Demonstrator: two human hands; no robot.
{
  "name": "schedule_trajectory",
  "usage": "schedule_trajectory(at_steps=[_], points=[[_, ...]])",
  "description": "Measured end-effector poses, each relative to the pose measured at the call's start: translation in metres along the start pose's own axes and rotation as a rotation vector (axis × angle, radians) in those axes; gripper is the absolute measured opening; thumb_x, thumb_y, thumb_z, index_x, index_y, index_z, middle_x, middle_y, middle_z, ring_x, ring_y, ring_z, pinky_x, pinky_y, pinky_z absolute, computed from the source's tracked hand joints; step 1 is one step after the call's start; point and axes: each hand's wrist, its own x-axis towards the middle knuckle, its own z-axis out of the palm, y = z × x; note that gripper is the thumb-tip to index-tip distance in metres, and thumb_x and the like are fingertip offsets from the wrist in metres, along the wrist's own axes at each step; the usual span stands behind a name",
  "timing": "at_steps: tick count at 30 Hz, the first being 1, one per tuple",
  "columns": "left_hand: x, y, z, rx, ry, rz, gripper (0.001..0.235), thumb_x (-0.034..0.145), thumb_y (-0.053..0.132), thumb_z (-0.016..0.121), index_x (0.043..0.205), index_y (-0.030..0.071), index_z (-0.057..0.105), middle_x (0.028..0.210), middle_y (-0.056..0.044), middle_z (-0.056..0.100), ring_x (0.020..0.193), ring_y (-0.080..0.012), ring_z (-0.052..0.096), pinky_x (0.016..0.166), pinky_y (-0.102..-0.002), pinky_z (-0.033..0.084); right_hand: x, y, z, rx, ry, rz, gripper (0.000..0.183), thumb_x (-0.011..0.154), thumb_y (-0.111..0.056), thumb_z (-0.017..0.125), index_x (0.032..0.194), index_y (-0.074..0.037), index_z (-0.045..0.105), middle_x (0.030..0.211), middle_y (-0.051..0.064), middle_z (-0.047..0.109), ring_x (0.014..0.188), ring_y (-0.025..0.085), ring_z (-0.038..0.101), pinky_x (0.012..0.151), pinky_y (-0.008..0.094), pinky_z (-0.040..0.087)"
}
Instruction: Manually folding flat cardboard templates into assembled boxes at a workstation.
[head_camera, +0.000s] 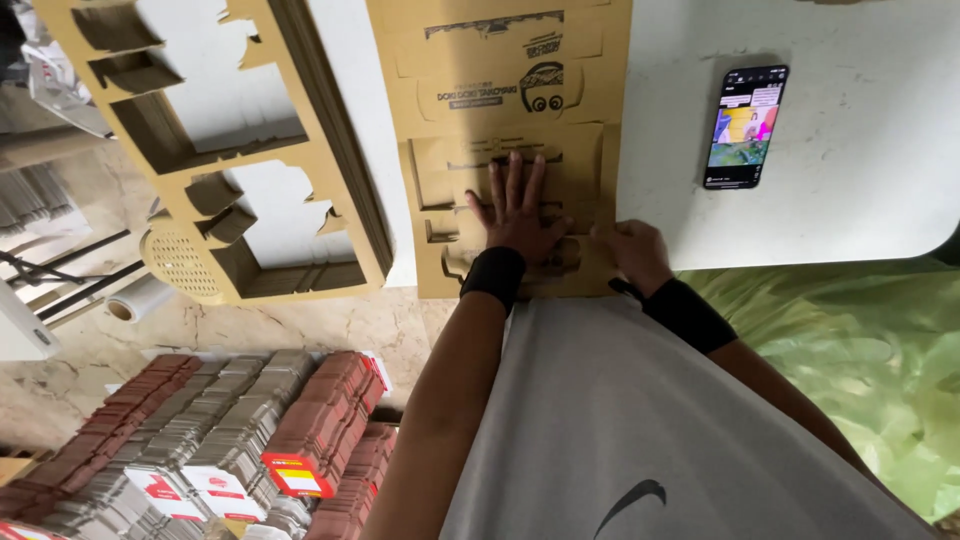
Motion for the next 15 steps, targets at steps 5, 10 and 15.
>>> schedule_trajectory(at_steps=[5, 10, 15], points=[[-0.018, 0.008, -0.026, -0.091, 0.088, 0.012, 0.116, 0.087, 0.063, 0.074, 0.166, 0.042, -0.008, 0.173, -0.001, -0.019, 0.159, -0.0374, -0.016, 0.120, -0.076, -0.001, 0.037, 0.011, -0.006, -0.164, 0.103, -0.130, 0.082, 0.091, -0.072, 0.073, 0.139, -0.007, 0.061, 0.111, 0.019, 0.069, 0.103, 0.036, 0.069, 0.079, 0.051, 0.059], [-0.008, 0.023, -0.021, -0.060, 0.303, 0.060, 0.147, 0.066, 0.073, 0.096, 0.164, 0.046, -0.010, 0.172, -0.007, -0.027, 0.159, -0.0420, -0.019, 0.114, -0.086, 0.011, 0.030, -0.030, -0.019, -0.223, -0.075, -0.215, 0.059, 0.092, -0.060, 0.073, 0.088, -0.001, 0.067, 0.074, 0.019, 0.065, 0.067, 0.029, 0.068, 0.061, 0.041, 0.056], [0.015, 0.018, -0.039, -0.190, 0.037, 0.014, 0.167, 0.054, 0.074, 0.113, 0.162, 0.045, -0.012, 0.169, -0.007, -0.035, 0.156, -0.0434, -0.030, 0.103, -0.093, -0.005, 0.025, -0.056, -0.011, -0.125, -0.057, -0.087, 0.032, 0.088, -0.035, 0.070, 0.080, -0.005, 0.063, 0.074, 0.009, 0.062, 0.064, 0.020, 0.057, 0.055, 0.034, 0.041]])
